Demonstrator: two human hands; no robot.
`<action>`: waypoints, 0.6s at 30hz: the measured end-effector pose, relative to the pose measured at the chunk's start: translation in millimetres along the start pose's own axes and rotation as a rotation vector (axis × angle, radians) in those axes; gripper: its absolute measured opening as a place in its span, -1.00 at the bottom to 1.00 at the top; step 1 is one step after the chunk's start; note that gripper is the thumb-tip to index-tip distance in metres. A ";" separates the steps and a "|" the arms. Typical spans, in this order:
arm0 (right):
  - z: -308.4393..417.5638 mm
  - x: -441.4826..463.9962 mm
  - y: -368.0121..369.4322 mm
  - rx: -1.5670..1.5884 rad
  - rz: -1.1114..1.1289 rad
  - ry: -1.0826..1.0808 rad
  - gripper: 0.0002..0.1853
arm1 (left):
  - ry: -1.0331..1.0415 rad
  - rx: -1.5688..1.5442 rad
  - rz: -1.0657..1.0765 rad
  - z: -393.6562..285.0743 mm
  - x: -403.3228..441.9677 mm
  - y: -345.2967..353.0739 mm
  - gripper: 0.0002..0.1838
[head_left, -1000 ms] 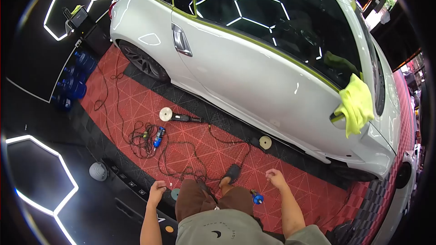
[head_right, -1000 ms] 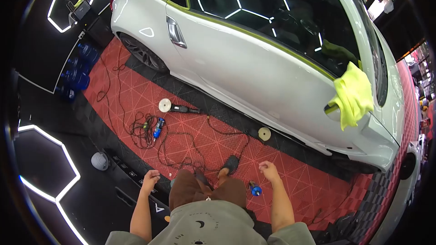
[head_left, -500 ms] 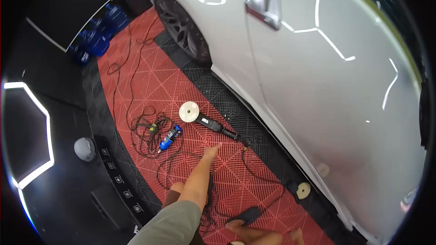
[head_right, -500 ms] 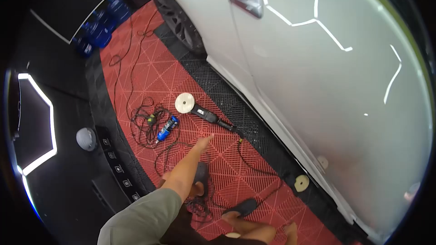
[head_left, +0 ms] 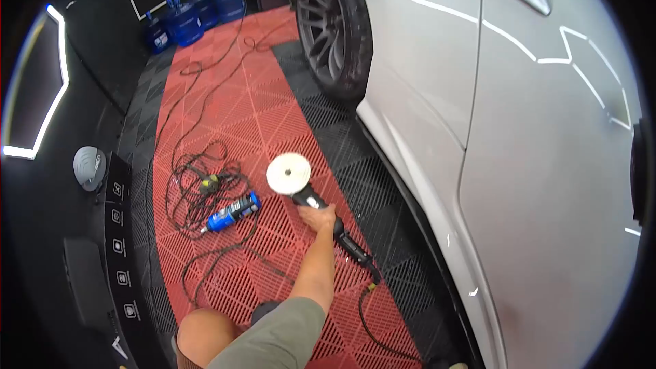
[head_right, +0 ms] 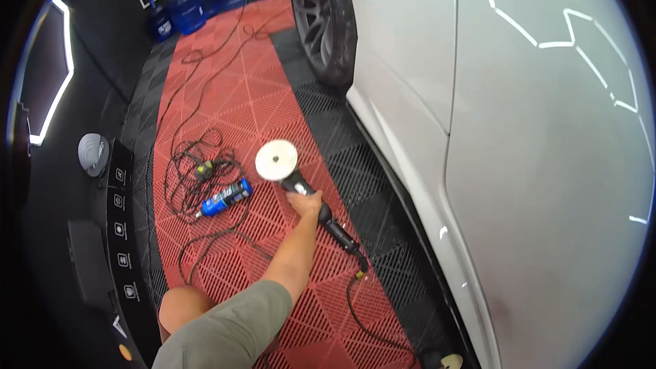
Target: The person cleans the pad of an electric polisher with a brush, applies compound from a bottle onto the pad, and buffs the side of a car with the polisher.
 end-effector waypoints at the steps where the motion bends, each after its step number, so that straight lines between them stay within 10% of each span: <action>1: -0.8 0.4 1.3 -0.021 0.005 -0.010 -0.04 | 0.051 -0.018 0.061 12.6 6.4 0.6 0.25; 11: 51.1 -25.7 11.8 -0.061 0.060 -0.179 -0.02 | 0.433 0.208 0.512 150.3 -89.5 -89.3 0.22; 15: 130.9 -51.0 -12.7 0.029 0.386 -0.619 -0.39 | 0.462 0.242 0.582 185.6 -158.5 -127.6 0.17; 17: 183.8 -95.6 -38.0 0.425 0.586 -0.356 -0.49 | 0.480 0.276 0.657 190.3 -181.1 -146.0 0.15; 18: 210.8 -109.8 -49.0 0.341 0.475 -0.648 -0.43 | 0.499 0.292 0.693 194.7 -187.8 -149.7 0.15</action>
Point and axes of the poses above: each hand's wrist, its own x-axis towards the middle knuckle, its own y-axis out of the palm, z = x × y, the point moved 4 cm from there along x, towards the middle knuckle, and after that the axes turned 1 degree about x, right-handed, at the moved point
